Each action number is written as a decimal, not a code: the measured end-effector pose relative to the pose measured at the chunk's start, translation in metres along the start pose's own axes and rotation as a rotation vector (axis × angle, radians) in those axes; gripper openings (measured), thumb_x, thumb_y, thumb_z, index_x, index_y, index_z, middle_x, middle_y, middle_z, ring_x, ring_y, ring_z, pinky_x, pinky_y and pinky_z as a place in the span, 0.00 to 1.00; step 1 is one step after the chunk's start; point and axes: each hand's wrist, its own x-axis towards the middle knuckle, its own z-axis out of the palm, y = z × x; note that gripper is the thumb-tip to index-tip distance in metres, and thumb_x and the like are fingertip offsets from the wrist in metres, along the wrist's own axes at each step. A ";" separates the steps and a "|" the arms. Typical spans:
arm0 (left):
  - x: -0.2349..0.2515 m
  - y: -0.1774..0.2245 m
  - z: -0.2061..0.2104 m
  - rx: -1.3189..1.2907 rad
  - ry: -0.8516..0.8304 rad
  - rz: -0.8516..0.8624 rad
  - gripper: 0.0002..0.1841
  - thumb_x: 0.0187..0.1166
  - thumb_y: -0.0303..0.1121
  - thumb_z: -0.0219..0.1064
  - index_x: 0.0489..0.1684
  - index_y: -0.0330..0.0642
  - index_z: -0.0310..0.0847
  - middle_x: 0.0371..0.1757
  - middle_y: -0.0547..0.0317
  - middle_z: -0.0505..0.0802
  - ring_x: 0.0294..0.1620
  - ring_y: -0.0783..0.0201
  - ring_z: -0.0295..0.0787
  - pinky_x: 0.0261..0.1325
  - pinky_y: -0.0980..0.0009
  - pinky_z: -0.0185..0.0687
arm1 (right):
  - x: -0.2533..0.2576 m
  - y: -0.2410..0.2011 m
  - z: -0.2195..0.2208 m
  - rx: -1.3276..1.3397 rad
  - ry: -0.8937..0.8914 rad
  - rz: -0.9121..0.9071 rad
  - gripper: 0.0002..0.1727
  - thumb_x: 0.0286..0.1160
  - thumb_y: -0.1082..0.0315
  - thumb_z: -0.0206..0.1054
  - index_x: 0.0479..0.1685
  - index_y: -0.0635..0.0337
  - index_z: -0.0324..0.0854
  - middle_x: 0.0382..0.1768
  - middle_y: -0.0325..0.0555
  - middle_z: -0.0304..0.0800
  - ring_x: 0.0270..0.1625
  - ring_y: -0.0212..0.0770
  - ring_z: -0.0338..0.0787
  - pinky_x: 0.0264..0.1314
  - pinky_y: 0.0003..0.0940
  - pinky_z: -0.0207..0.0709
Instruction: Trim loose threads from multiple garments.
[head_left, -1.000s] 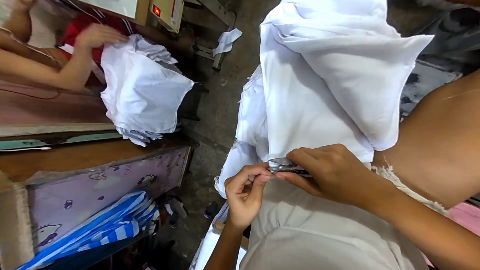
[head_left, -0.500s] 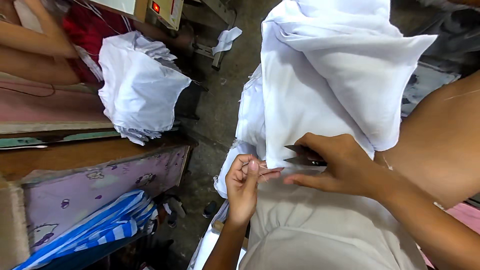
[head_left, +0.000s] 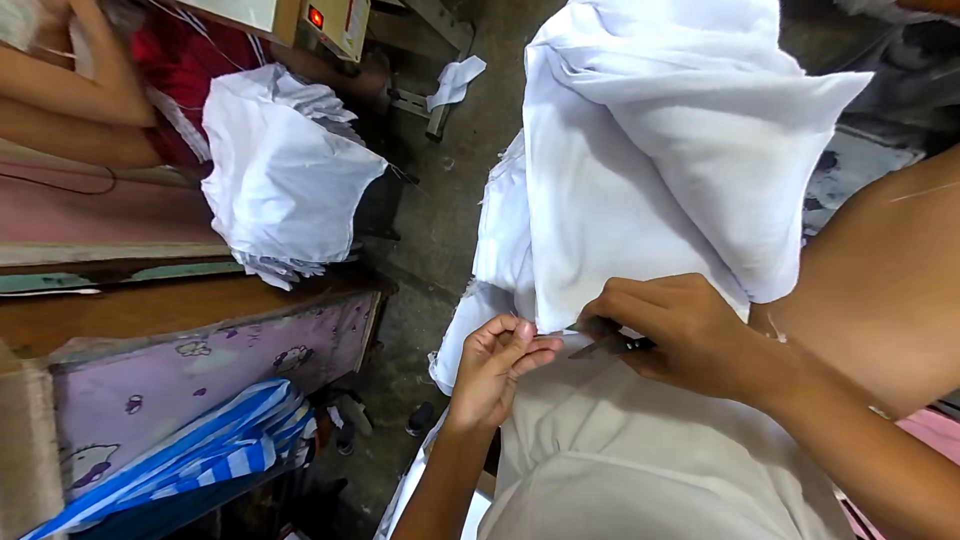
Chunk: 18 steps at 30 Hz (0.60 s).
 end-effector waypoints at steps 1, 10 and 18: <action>-0.001 0.002 0.000 -0.048 -0.005 -0.016 0.17 0.85 0.14 0.48 0.32 0.41 0.80 0.34 0.57 0.97 0.36 0.67 0.98 0.45 0.75 0.94 | -0.002 0.000 0.000 -0.015 -0.010 -0.008 0.07 0.69 0.69 0.62 0.34 0.59 0.86 0.22 0.40 0.81 0.20 0.33 0.76 0.18 0.26 0.60; -0.005 0.000 -0.009 -0.244 -0.204 0.094 0.13 0.90 0.26 0.53 0.40 0.44 0.85 0.53 0.51 0.97 0.44 0.63 0.99 0.48 0.72 0.94 | -0.019 0.005 0.003 -0.055 -0.066 0.029 0.08 0.66 0.71 0.60 0.36 0.60 0.85 0.23 0.43 0.81 0.19 0.37 0.77 0.16 0.30 0.61; 0.011 0.025 -0.050 0.693 0.270 0.696 0.03 0.83 0.25 0.62 0.42 0.43 0.81 0.33 0.74 0.91 0.35 0.83 0.89 0.42 0.83 0.87 | -0.024 0.005 -0.001 0.074 0.034 0.150 0.10 0.75 0.64 0.63 0.39 0.61 0.87 0.30 0.43 0.85 0.25 0.29 0.78 0.23 0.21 0.64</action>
